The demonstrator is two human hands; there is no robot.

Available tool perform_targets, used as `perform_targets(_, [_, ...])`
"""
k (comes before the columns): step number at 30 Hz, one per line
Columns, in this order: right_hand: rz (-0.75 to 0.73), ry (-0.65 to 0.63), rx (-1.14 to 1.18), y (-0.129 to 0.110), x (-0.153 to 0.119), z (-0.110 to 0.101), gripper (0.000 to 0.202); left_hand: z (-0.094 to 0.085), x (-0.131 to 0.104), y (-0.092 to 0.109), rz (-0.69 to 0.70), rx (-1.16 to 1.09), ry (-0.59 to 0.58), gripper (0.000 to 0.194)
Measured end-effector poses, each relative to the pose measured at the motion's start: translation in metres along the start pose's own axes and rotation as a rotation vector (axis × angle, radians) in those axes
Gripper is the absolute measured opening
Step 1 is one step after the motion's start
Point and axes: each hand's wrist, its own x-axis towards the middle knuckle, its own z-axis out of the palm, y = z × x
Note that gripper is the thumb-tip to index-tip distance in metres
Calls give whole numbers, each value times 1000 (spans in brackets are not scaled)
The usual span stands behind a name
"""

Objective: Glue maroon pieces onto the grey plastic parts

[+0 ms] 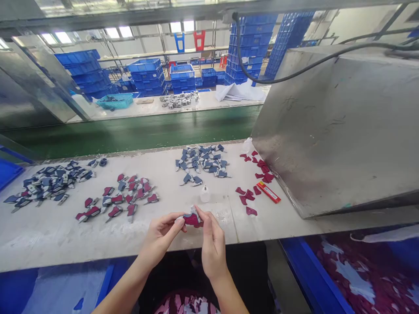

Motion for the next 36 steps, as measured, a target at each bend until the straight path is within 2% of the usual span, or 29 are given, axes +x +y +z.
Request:
perform_targets(6, [-87,-129,-66,-12,-1,-4,37,2,-4,2,-48,-111,65,36])
perform_targets(11, [-119,-132,-36,-16,-1,-1,36,4,-7,1,-59,-176,63,39])
perform_targets(16, [-40,-119,11,-17,-1,-1,34,6,-11,-4,-30,-200,50,41])
perform_targets(21, [79,-66,66,-18,-1,4,35,9,-17,-1,65,-28,42,40])
perform_targets(24, [61,-38,50,-19,-4,8,40,11,-19,0,119,52,63,37])
perform_targets(27, [14,-20,15,-15,-6,10,43,11,-19,-3,89,58,71,36])
perform_targets(32, [102,-101,87,-3,-2,4,46,10,-17,-4,76,34,108,37])
perform_targets(36, [145,-177,147,-1,1,-7,47,8,-16,-2,76,16,86,38])
